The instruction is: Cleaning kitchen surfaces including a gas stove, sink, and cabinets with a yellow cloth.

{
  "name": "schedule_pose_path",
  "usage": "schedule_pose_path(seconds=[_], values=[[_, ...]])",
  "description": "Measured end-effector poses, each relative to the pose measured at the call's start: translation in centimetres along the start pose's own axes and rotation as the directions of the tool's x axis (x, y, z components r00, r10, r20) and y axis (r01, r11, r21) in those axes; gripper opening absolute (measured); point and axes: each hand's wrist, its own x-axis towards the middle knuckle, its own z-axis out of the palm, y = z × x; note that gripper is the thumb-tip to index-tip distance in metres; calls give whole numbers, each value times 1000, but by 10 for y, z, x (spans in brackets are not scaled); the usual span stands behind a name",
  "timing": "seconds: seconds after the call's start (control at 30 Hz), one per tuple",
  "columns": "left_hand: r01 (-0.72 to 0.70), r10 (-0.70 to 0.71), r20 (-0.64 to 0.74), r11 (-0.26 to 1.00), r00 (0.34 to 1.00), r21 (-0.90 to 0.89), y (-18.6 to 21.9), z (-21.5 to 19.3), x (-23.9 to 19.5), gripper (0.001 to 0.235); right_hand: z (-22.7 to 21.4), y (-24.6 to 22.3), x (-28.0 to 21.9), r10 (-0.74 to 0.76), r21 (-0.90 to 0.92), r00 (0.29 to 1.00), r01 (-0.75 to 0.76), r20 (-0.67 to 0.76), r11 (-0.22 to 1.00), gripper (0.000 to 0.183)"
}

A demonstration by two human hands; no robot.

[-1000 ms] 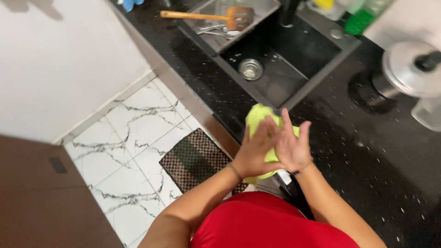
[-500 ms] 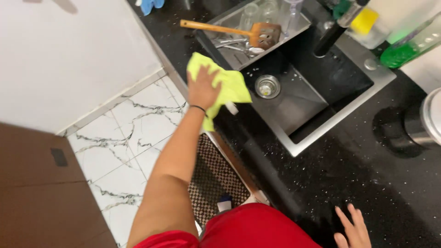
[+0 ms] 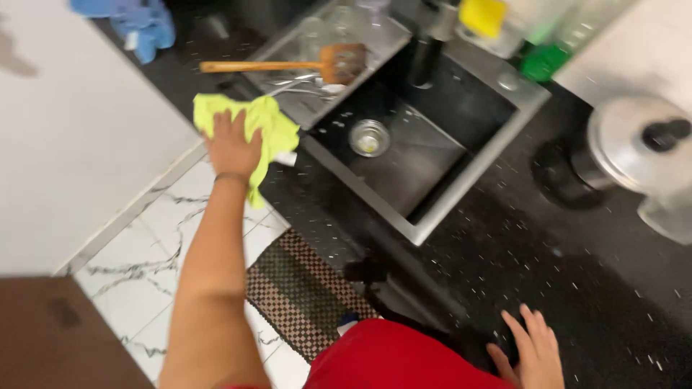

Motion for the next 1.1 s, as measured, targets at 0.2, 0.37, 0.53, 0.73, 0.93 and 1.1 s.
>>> schedule_pose_path(seconds=[0.2,0.37,0.53,0.73,0.93,1.1], values=[[-303,319,57,934,946,-189,115,-49,-158,50,-62,-59,10,98,83,994,-102,51,991,66],[-373,545,240,775,803,-510,233,-83,-253,32,-61,-54,7,42,129,999,-43,11,991,61],[-647,759,-42,522,649,-555,309,-62,-239,42,-59,-46,5,-5,155,1000,2,18,988,63],[-674,758,171,642,629,-366,388,19,-160,74,-58,-39,6,-18,220,1000,17,4,975,65],[-687,750,222,661,623,-303,460,94,-91,63,-57,-33,9,-7,281,996,-17,85,960,65],[-657,706,243,708,665,-260,514,159,-44,57,-45,-21,12,11,296,989,-54,146,954,69]])
